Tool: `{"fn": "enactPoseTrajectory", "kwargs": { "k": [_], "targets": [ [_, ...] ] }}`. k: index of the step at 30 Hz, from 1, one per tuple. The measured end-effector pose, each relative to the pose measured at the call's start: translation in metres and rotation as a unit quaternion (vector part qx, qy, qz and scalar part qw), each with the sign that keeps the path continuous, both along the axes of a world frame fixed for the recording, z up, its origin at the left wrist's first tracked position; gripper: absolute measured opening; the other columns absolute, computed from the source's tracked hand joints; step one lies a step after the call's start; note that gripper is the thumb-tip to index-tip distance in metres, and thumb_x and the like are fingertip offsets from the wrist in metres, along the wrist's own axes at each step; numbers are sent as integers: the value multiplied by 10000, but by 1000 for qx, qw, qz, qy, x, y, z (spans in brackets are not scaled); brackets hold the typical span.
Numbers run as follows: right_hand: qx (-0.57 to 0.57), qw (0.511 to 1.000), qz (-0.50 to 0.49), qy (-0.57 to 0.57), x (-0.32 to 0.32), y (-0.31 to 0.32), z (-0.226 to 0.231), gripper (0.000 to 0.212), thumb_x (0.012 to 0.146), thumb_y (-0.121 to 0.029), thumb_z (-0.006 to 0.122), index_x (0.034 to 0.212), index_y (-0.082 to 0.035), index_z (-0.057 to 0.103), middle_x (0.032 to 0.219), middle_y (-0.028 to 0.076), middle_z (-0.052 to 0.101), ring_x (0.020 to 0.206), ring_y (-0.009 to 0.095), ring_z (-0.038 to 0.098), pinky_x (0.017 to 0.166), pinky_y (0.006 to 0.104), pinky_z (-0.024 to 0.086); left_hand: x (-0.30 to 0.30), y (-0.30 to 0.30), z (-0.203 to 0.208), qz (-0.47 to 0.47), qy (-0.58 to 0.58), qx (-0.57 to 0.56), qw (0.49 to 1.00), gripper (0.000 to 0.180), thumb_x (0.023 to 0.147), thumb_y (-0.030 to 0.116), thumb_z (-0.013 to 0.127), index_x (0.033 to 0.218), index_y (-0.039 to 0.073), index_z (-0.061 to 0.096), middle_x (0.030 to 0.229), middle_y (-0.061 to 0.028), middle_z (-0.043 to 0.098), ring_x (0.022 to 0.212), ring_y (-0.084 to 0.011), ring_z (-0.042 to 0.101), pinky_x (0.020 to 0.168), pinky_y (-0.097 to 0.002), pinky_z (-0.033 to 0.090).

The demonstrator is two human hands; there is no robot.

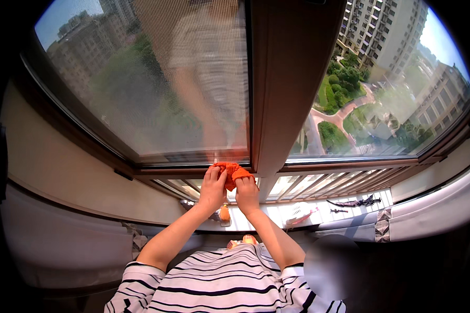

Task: The person wipes a glass window, window frame, and the adjacent white wall using an orange cloth by hand, moving the cloth across the surfaces to clean them.

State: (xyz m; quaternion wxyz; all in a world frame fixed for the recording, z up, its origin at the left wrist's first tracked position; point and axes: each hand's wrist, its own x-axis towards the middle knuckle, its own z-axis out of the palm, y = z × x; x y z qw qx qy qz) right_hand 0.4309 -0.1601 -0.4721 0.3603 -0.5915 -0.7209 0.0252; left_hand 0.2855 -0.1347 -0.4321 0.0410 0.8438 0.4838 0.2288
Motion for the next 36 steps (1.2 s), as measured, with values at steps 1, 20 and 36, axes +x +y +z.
{"fn": "enactPoseTrajectory", "kwargs": {
  "k": [1, 20, 36],
  "targets": [
    [7, 999, -8, 42, 8, -4, 1, 386, 730, -4, 608, 1110, -47, 559, 1076, 139, 566, 1021, 364, 527, 854, 443, 473, 11, 0, -1, -7, 0, -1, 1000, 611, 661, 23, 683, 1247, 13, 511, 1246, -179, 445, 1246, -368, 382, 1074, -466, 321],
    [158, 962, -76, 209, 55, -10, 94, 372, 812, 57, 520, 1175, -14, 559, 1145, 171, 563, 1063, 373, 498, 932, 441, 394, 110, -14, 57, -39, -444, -106, 889, 623, 838, -3, 434, 1447, -7, 305, 1405, -192, 251, 1319, -325, 312, 1106, -360, 279],
    [383, 921, -65, -10, 68, 62, 315, 389, 856, -203, 623, 1236, -130, 588, 1242, 120, 511, 1044, 363, 499, 860, 478, 431, 97, 49, 263, -162, -336, 274, 886, 534, 896, -12, 481, 1421, 8, 382, 1385, -254, 321, 1273, -422, 399, 1047, -442, 390]
  ]
}}
